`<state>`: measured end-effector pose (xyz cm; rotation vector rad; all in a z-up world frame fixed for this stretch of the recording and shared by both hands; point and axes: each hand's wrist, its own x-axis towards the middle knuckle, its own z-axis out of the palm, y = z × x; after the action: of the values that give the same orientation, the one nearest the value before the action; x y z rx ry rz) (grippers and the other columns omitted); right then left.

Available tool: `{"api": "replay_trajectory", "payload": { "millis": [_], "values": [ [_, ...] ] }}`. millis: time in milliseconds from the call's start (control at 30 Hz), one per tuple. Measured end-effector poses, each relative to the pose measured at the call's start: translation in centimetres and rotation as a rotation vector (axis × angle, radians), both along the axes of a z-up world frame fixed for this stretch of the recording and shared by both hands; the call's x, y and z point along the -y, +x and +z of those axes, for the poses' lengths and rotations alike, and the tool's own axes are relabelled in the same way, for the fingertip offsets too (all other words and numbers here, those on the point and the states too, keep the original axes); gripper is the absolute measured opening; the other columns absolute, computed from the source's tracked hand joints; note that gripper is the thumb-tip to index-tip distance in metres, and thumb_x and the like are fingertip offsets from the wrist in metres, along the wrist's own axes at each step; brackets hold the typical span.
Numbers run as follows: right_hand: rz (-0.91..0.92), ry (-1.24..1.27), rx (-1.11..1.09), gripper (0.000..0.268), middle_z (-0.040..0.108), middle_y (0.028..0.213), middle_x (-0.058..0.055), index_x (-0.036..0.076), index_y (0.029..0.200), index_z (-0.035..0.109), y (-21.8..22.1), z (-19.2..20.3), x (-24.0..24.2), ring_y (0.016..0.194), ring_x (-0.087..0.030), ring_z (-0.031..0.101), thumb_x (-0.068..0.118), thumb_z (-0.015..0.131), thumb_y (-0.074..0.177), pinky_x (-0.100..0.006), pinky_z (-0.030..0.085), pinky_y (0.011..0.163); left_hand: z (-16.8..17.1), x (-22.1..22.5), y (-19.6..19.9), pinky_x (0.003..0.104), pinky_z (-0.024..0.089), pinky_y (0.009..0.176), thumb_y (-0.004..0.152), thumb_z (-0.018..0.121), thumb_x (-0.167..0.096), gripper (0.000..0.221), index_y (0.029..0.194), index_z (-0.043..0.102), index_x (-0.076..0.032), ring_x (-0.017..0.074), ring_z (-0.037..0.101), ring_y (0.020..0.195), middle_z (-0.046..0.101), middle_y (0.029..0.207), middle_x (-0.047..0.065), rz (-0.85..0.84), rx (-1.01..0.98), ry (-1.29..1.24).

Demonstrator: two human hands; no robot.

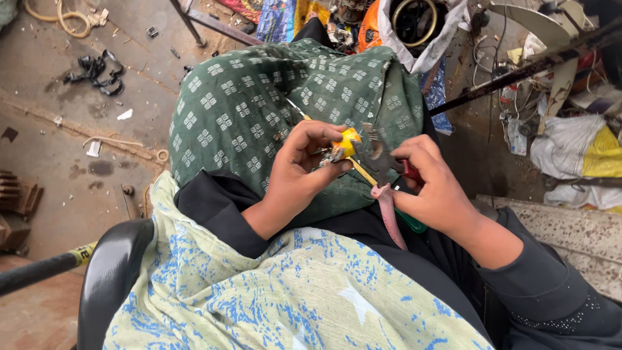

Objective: The person manipulates a small yellow motor and circuit board with wires by hand and using pliers. They use a screwdriver to probe the component and pliers to strip or cut wires while working at a desk.

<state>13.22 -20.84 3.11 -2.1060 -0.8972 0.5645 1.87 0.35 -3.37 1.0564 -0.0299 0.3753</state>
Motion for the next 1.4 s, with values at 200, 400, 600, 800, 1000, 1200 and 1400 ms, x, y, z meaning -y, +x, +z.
{"api": "replay_trajectory", "payload": {
  "millis": [200,400,600,800,1000,1200,1400],
  "values": [
    [0.15,0.032,0.029,0.059,0.05,0.13,-0.01,0.003,0.135,0.05,-0.2,-0.7,0.7,0.104,-0.019,0.058,0.008,0.078,0.084,-0.03,0.05,0.088,-0.1,-0.3,-0.2,0.034,0.054,0.114,0.092,0.072,0.018,0.041,0.125,0.059,-0.002,0.019,0.06,0.133,0.053,0.134,0.007,-0.017,-0.007,0.045],
    [0.247,0.053,-0.118,0.073,0.047,0.144,-0.015,0.004,0.152,0.041,-0.1,0.6,1.6,0.127,-0.03,0.053,0.018,0.066,0.086,-0.04,0.044,0.109,0.2,-0.4,-0.3,0.035,0.054,0.116,0.091,0.073,0.019,0.041,0.123,0.059,-0.002,0.0214,0.059,0.137,0.054,0.132,0.008,-0.011,0.017,0.096],
    [0.238,-0.062,0.21,0.122,0.047,0.135,-0.02,0.004,0.152,0.03,-2.1,2.4,-0.3,0.124,-0.041,0.05,0.052,0.093,0.059,-0.048,0.041,0.103,0.6,0.1,-1.2,0.032,0.058,0.108,0.085,0.079,0.017,0.042,0.12,0.064,0.0,0.0202,0.065,0.126,0.06,0.128,0.011,0.108,0.055,0.396],
    [0.189,-0.083,0.263,0.115,0.053,0.122,-0.018,0.006,0.15,0.033,-2.8,2.7,-1.0,0.112,-0.041,0.057,0.047,0.094,0.061,-0.048,0.046,0.096,0.3,1.3,-1.6,0.03,0.059,0.108,0.084,0.084,0.015,0.045,0.118,0.061,-0.002,0.0176,0.066,0.126,0.06,0.131,0.011,0.225,0.133,0.41],
    [0.176,-0.057,0.348,0.11,0.053,0.117,-0.021,0.004,0.147,0.035,-3.3,2.4,-1.2,0.105,-0.043,0.058,0.042,0.093,0.062,-0.049,0.049,0.088,0.3,2.1,-2.2,0.032,0.056,0.113,0.083,0.083,0.016,0.046,0.12,0.062,-0.002,0.0195,0.064,0.129,0.058,0.132,0.01,0.269,0.132,0.336],
    [0.191,-0.028,0.293,0.091,0.058,0.106,-0.018,0.002,0.138,0.041,-3.2,2.7,-1.4,0.094,-0.04,0.063,0.033,0.091,0.068,-0.047,0.051,0.08,0.3,2.2,-2.5,0.033,0.056,0.115,0.084,0.082,0.017,0.045,0.12,0.062,-0.002,0.0203,0.063,0.132,0.057,0.133,0.01,0.249,0.115,0.285],
    [0.17,-0.025,0.267,0.066,0.061,0.098,-0.014,0.003,0.126,0.047,-3.2,2.4,-1.2,0.089,-0.035,0.067,0.018,0.085,0.074,-0.044,0.053,0.073,0.5,2.2,-2.7,0.034,0.055,0.116,0.083,0.082,0.018,0.044,0.118,0.062,-0.001,0.02,0.063,0.132,0.056,0.133,0.01,0.26,0.104,0.312]
  ]
}}
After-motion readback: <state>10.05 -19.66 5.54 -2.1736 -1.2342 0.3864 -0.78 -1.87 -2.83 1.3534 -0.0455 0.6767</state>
